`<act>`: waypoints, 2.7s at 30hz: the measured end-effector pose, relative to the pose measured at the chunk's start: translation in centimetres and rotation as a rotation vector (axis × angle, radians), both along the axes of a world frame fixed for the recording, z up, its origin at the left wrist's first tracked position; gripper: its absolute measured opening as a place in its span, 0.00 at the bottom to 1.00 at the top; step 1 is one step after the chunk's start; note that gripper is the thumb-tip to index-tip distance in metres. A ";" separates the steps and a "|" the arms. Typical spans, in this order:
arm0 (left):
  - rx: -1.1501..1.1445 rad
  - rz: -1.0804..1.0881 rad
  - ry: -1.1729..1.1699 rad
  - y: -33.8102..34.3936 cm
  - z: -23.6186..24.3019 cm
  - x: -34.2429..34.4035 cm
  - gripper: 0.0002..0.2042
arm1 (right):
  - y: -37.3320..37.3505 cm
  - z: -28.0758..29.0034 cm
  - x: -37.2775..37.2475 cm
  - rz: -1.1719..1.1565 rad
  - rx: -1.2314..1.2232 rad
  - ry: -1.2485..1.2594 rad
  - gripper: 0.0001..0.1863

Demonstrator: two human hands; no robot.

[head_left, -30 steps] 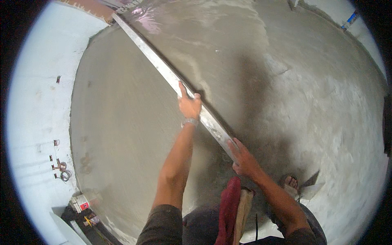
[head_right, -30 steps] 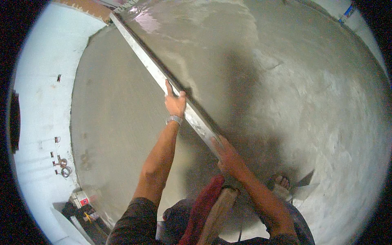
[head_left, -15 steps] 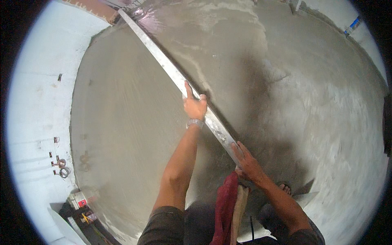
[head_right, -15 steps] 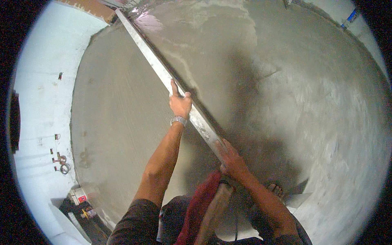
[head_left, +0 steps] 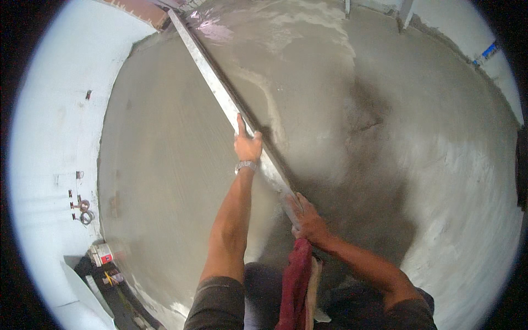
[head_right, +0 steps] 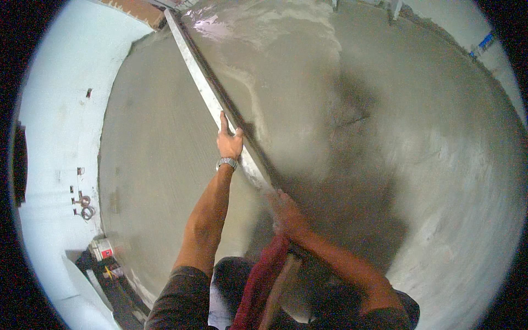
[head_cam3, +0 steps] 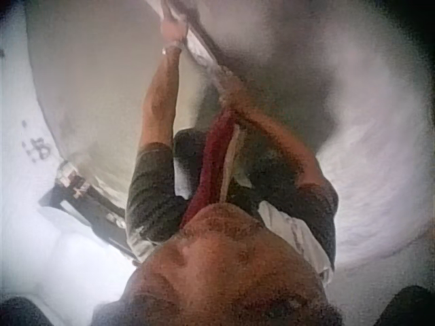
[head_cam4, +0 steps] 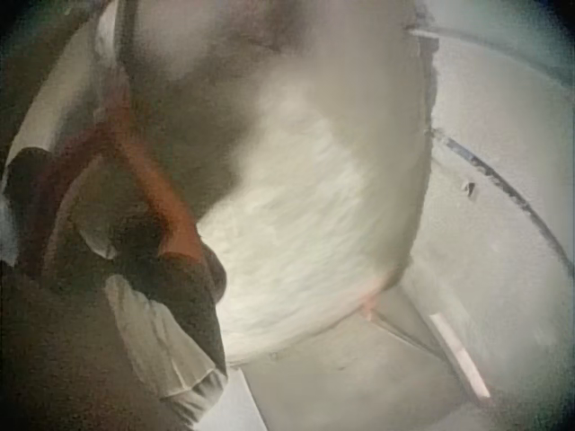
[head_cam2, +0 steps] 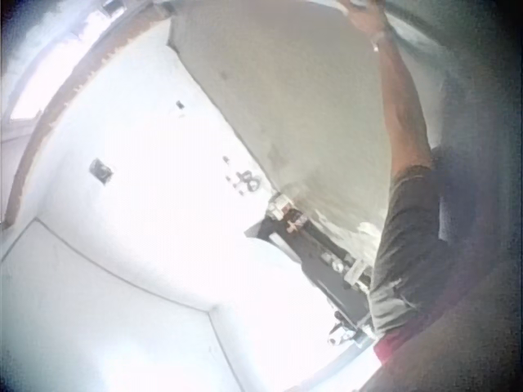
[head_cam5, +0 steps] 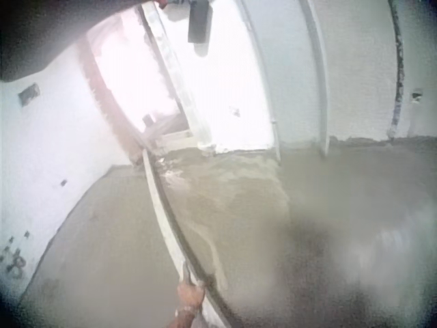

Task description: The person uses a long straightedge to screed and level wet concrete on a floor. They repeatedly pull the straightedge across the surface to smooth it and remove excess material, occasionally using a trowel to fill low spots.

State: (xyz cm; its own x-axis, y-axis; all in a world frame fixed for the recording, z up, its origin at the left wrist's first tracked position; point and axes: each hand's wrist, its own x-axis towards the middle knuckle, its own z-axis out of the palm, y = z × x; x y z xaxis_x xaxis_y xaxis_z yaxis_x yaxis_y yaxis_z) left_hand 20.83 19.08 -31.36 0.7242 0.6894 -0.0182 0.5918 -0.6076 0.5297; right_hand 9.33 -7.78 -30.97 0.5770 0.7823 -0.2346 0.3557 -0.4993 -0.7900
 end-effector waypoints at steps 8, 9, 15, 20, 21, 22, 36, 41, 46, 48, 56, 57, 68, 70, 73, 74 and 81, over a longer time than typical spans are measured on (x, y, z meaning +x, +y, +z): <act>-0.058 0.085 0.153 -0.4 0.8 -0.2 0.44 | 0.1 1.1 0.0 0.018 -0.053 0.113 0.56; -0.052 0.083 0.148 -0.3 0.7 0.2 0.44 | 0.2 1.0 0.5 0.014 -0.026 0.110 0.56; -0.054 0.057 0.083 -0.3 0.4 -0.3 0.45 | -1.0 -0.9 -0.3 0.039 -0.034 0.200 0.51; -0.020 0.039 0.063 -0.7 -0.1 0.1 0.45 | -0.1 -3.5 0.5 0.018 -0.005 0.185 0.49; -0.082 0.050 0.085 -0.6 0.6 0.3 0.45 | 0.1 -3.2 0.8 0.009 -0.008 0.193 0.49; -0.144 0.062 0.106 -0.6 1.4 0.4 0.45 | 0.2 -2.9 1.0 0.004 -0.014 0.201 0.49; -0.015 0.054 0.058 -1.3 1.1 1.3 0.47 | -3.5 -0.2 -0.2 -0.062 -0.025 0.285 0.47; 0.023 0.012 -0.010 -0.1 0.1 3.9 0.45 | -3.2 -0.9 2.1 -0.054 -0.011 0.280 0.46; -0.065 0.058 0.021 -1.0 1.2 6.0 0.45 | -2.7 -1.9 4.6 -0.049 -0.006 0.277 0.46; -0.022 0.071 0.028 -2.1 0.4 5.3 0.45 | -3.3 -1.4 5.0 -0.046 -0.016 0.276 0.46; 0.048 0.008 -0.079 -0.7 -0.4 7.6 0.46 | -2.8 -2.1 8.6 -0.043 0.014 0.270 0.45; -0.090 0.103 0.067 -1.6 1.2 8.5 0.45 | -2.8 -2.4 9.2 -0.049 0.018 0.270 0.45; -0.122 0.134 0.147 -4.4 2.1 12.2 0.45 | -5.3 -1.3 13.5 -0.077 -0.021 0.273 0.43; -0.096 0.109 0.090 -4.2 1.4 12.1 0.46 | -5.0 -1.4 14.3 -0.083 -0.027 0.283 0.43; 0.004 0.105 0.090 -5.3 0.8 11.1 0.46 | -5.7 -1.2 14.0 -0.042 0.008 0.171 0.43; -0.035 0.106 0.068 -5.3 0.7 11.3 0.45 | -6.3 -1.4 13.7 -0.006 0.048 0.066 0.43; 0.063 0.132 0.026 -4.7 1.2 14.4 0.45 | -5.4 2.8 17.9 0.012 -0.050 0.044 0.42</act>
State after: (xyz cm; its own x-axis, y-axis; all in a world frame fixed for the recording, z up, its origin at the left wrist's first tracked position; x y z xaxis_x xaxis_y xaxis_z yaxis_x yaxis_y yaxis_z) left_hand 35.25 14.42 -30.13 0.6266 0.7793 0.0106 0.6818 -0.5548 0.4769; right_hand 27.25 -13.17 -28.18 0.5560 0.7757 -0.2986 0.3278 -0.5347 -0.7789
